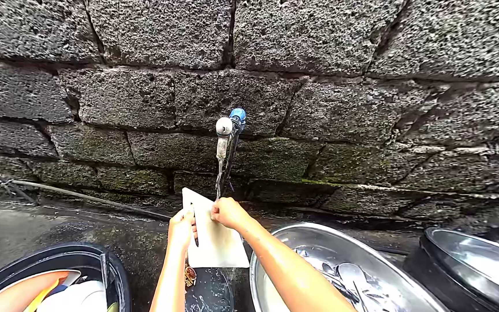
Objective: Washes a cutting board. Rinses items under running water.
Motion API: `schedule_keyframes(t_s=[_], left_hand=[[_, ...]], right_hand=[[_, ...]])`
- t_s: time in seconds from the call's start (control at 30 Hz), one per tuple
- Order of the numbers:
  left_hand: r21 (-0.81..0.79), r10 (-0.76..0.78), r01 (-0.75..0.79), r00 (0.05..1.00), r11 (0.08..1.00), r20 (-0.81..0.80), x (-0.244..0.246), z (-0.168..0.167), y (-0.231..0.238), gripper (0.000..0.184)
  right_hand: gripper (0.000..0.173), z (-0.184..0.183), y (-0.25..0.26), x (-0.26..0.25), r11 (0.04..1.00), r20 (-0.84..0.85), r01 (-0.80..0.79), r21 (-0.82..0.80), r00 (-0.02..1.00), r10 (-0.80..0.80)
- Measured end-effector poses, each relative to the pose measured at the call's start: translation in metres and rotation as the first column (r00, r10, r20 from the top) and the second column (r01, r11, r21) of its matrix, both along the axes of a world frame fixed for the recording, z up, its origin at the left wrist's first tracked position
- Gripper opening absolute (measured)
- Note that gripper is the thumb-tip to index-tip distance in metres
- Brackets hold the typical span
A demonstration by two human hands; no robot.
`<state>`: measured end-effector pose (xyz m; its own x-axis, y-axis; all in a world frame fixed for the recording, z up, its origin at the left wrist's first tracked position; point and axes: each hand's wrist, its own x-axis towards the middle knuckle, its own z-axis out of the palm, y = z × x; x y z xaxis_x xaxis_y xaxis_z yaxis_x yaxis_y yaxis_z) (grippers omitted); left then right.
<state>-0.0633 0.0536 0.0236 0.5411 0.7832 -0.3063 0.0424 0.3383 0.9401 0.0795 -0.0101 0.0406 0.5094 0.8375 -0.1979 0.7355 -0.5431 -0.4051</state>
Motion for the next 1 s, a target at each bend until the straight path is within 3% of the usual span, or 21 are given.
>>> schedule_keyframes(t_s=[0.1,0.47,0.6,0.73,0.83,1.0], left_hand=[[-0.011,0.010,-0.010,1.000,1.000,0.019,0.002,0.000,-0.001,0.036],[-0.005,0.016,-0.016,1.000,1.000,0.005,0.003,-0.003,0.002,0.036],[0.007,-0.011,0.010,1.000,1.000,0.020,0.005,-0.004,-0.001,0.035],[0.020,-0.020,0.021,1.000,1.000,-0.019,0.007,-0.003,-0.001,0.035],[0.050,-0.050,0.053,0.997,0.997,-0.056,0.011,-0.007,-0.003,0.033],[0.028,-0.132,0.133,0.991,0.991,-0.036,0.020,-0.014,-0.006,0.028]], right_hand=[[0.016,0.000,0.000,0.000,0.998,-0.006,0.068,-0.010,0.998,-0.068],[0.016,0.003,-0.001,-0.001,0.999,-0.040,0.052,0.001,0.998,-0.052],[0.017,0.003,0.001,0.002,0.992,-0.005,0.089,-0.085,0.996,-0.090],[0.019,0.023,0.010,-0.007,1.000,-0.028,-0.020,0.007,0.999,0.020],[0.016,0.047,0.022,-0.009,0.996,-0.060,-0.076,-0.038,0.995,0.074],[0.020,0.073,0.030,-0.005,0.999,-0.114,-0.031,0.008,0.993,0.032]])
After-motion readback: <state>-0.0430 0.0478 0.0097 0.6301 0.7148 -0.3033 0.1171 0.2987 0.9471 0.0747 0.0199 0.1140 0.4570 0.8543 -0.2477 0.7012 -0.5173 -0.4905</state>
